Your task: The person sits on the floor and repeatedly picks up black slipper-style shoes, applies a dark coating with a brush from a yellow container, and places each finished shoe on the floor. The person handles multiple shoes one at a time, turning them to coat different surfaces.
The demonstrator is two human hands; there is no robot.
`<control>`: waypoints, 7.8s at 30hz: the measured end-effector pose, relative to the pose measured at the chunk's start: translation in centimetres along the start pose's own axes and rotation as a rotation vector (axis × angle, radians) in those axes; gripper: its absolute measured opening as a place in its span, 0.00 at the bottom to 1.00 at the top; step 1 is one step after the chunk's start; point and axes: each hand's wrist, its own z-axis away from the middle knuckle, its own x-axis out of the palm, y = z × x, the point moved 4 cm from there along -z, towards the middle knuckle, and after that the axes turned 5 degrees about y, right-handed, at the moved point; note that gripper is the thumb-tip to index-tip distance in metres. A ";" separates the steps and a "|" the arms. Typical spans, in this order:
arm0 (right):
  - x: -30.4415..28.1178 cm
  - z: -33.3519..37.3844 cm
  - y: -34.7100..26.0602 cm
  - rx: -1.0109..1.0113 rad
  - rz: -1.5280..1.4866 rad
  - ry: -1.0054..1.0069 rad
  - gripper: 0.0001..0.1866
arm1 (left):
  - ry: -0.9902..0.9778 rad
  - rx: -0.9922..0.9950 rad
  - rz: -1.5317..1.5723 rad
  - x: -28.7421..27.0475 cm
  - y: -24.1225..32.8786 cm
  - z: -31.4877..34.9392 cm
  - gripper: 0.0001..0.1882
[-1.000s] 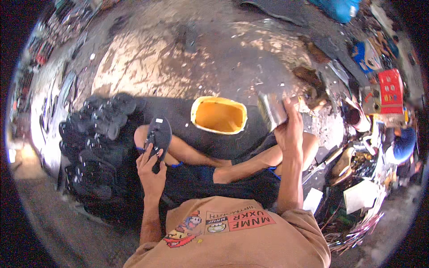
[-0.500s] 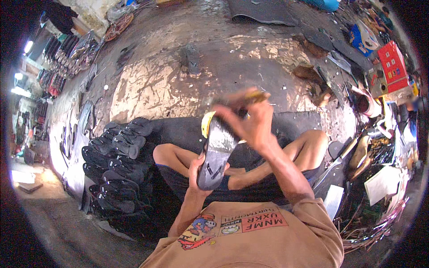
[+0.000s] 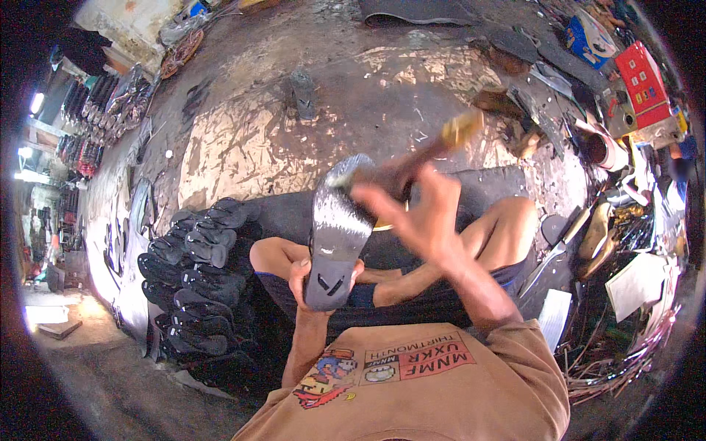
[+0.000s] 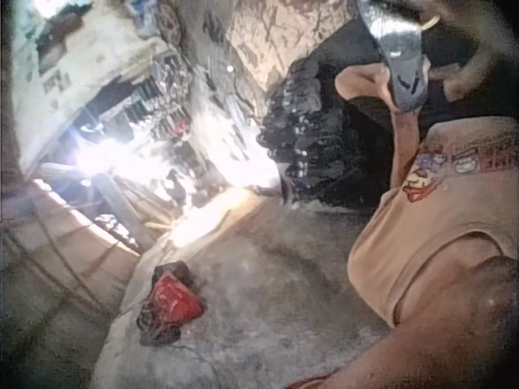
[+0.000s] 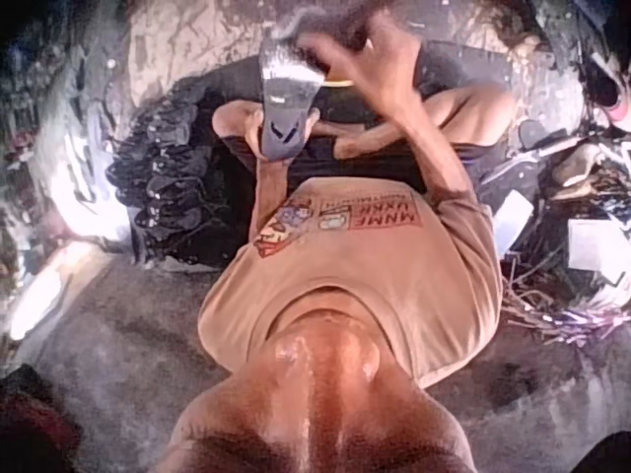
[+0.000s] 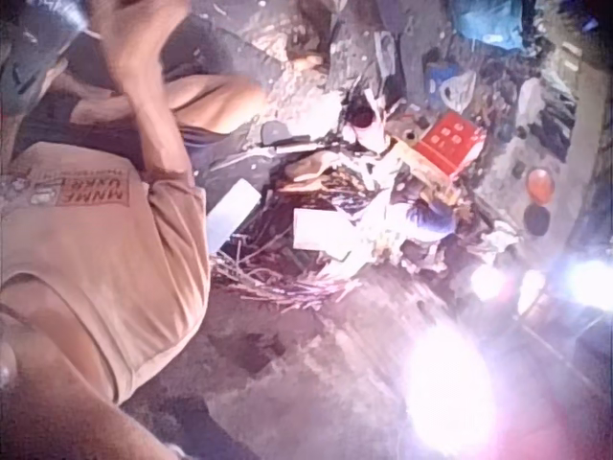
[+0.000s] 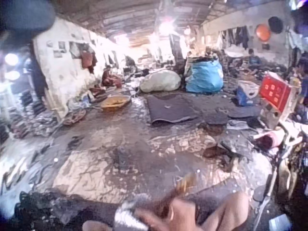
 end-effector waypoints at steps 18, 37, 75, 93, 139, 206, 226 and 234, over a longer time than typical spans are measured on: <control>2.3 4.4 -1.9 0.046 -0.203 -0.174 0.13 | 0.220 0.103 0.011 2.0 -0.3 -5.3 0.27; -0.5 5.3 1.4 0.057 -0.018 -0.042 0.14 | 0.118 0.130 0.204 4.8 0.6 -6.0 0.21; -1.0 0.0 23.7 0.478 0.073 0.184 0.24 | 0.793 0.394 -1.169 -16.8 12.0 -46.5 0.15; 6.0 5.7 11.6 0.109 0.374 -0.460 0.11 | 1.714 0.258 -2.159 -25.7 27.2 6.5 0.57; 0.5 6.2 15.1 1.246 -1.270 0.282 0.12 | 0.876 0.406 -2.206 -6.8 7.7 9.1 0.22; -0.3 2.0 2.8 0.092 -0.013 0.000 0.14 | 0.086 0.235 -0.155 5.7 -0.3 -5.5 0.29; -4.0 -2.9 21.7 0.391 0.179 0.311 0.19 | 0.492 0.627 -0.676 -2.3 18.8 -20.4 0.26; 2.1 -1.5 23.3 0.559 0.049 0.153 0.15 | 0.886 0.491 -0.366 -30.7 31.3 -42.8 0.11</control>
